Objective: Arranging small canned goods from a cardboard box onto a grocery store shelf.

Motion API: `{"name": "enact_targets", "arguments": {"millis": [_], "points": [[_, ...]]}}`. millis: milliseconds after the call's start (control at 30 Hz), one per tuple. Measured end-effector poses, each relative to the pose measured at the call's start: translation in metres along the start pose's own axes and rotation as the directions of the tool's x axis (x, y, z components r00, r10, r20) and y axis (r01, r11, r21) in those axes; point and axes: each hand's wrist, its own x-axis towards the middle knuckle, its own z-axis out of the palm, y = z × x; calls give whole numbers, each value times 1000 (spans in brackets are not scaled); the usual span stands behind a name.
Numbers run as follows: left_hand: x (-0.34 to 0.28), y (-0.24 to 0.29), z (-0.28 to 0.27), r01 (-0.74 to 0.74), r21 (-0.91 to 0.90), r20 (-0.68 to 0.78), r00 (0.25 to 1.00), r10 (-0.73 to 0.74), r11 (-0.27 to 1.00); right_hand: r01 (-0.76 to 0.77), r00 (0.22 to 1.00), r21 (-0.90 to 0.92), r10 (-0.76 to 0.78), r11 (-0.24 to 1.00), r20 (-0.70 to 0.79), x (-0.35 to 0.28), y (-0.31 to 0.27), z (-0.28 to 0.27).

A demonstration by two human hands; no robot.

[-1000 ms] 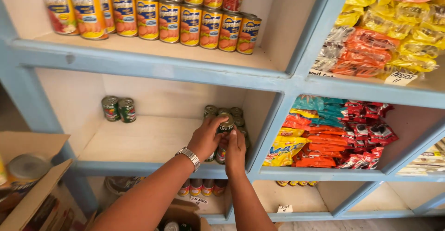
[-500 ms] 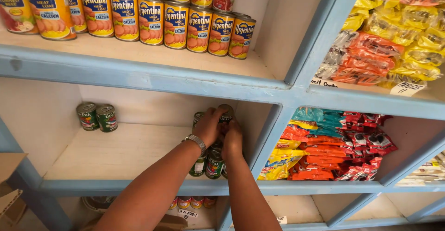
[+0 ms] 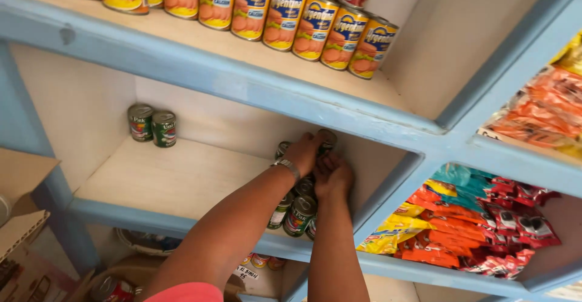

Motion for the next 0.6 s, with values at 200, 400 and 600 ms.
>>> {"name": "enact_targets", "arguments": {"millis": [200,400,600], "points": [[6,-16,8,-62,-27,15,998,63,998,10,988,-98,-25,995,-153,-48,-13,39],[3,-12,2,13,-155,90,996,1,988,22,995,-77,-29,997,-94,-46,-11,40],[4,-14,2,-11,-108,103,994,22,994,50,998,-63,-52,997,-42,-44,-7,36]]}}
